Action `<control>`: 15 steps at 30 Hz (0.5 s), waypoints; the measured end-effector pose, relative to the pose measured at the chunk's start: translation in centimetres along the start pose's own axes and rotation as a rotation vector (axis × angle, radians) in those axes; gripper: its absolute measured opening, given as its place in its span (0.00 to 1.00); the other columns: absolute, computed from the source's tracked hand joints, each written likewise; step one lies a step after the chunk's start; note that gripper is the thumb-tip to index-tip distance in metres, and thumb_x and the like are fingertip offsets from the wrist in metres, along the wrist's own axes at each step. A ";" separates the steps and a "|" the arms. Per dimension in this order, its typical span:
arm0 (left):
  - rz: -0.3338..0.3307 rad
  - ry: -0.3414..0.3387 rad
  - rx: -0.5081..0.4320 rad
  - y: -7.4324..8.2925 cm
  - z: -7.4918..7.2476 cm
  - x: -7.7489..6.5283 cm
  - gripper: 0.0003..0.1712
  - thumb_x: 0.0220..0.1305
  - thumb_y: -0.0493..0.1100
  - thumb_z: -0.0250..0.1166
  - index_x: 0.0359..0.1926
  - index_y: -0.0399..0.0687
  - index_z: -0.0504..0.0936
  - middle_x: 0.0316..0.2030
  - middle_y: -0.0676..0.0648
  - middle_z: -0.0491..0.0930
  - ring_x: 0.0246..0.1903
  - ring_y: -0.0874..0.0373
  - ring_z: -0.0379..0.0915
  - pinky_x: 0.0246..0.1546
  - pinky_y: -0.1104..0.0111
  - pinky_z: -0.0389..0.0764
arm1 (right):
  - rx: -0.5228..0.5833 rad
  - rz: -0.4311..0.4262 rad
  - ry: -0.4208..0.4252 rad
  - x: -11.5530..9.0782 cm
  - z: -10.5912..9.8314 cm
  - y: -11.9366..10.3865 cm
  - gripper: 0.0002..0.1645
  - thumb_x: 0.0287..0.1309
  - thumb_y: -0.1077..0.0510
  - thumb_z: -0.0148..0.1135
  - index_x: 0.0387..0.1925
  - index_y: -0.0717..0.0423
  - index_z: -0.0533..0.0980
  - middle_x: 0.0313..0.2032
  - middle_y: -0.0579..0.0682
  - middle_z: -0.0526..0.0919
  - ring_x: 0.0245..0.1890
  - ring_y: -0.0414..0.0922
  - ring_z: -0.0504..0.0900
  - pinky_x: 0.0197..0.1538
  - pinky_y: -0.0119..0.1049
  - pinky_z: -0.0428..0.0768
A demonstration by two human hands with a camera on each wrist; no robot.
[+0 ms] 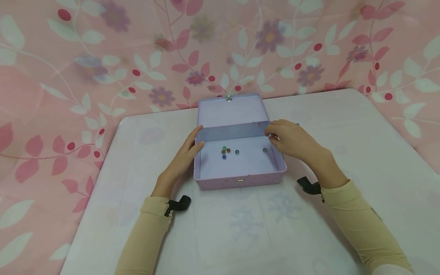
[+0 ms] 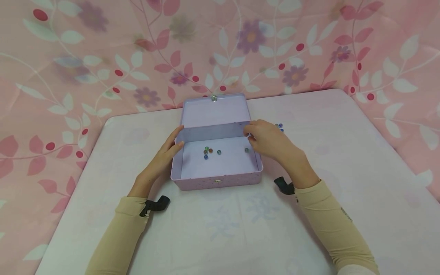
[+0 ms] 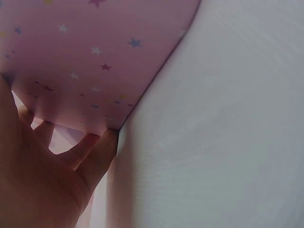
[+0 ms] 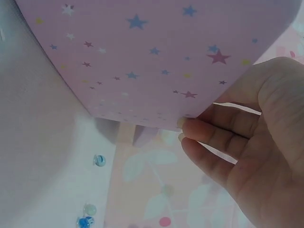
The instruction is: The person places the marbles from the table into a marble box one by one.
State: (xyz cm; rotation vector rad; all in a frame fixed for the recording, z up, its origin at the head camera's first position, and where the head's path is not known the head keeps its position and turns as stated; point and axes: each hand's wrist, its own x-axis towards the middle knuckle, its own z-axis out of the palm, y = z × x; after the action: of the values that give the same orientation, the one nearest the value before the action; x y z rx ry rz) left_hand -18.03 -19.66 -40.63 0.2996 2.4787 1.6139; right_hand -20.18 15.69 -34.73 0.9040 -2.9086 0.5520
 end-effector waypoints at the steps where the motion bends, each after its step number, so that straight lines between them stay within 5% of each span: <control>1: 0.005 0.000 0.004 -0.2 0.0 0.1 0.35 0.77 0.52 0.50 0.79 0.68 0.47 0.80 0.57 0.40 0.79 0.53 0.35 0.79 0.52 0.42 | 0.002 0.000 -0.001 0.0 0.0 0.0 0.09 0.61 0.67 0.59 0.40 0.57 0.82 0.37 0.51 0.83 0.40 0.48 0.78 0.45 0.44 0.81; 7: 0.015 0.011 0.028 -0.6 0.2 0.1 0.35 0.76 0.59 0.49 0.77 0.76 0.47 0.79 0.62 0.41 0.79 0.59 0.35 0.79 0.54 0.43 | 0.013 -0.012 0.018 0.4 -0.2 0.5 0.09 0.60 0.68 0.59 0.39 0.58 0.83 0.35 0.50 0.82 0.37 0.47 0.78 0.44 0.43 0.80; 15: -0.010 -0.006 0.021 2.5 0.1 -1.2 0.36 0.77 0.51 0.49 0.79 0.62 0.47 0.80 0.53 0.40 0.79 0.52 0.34 0.79 0.50 0.43 | 0.038 -0.024 0.046 0.9 -1.0 1.0 0.11 0.59 0.69 0.58 0.40 0.59 0.83 0.34 0.51 0.82 0.37 0.47 0.79 0.45 0.44 0.80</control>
State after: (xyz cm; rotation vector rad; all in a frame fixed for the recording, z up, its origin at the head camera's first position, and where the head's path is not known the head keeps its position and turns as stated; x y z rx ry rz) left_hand -16.70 -18.92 -38.38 0.2937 2.4903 1.5812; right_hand -21.52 16.36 -34.04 0.9171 -2.8516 0.6197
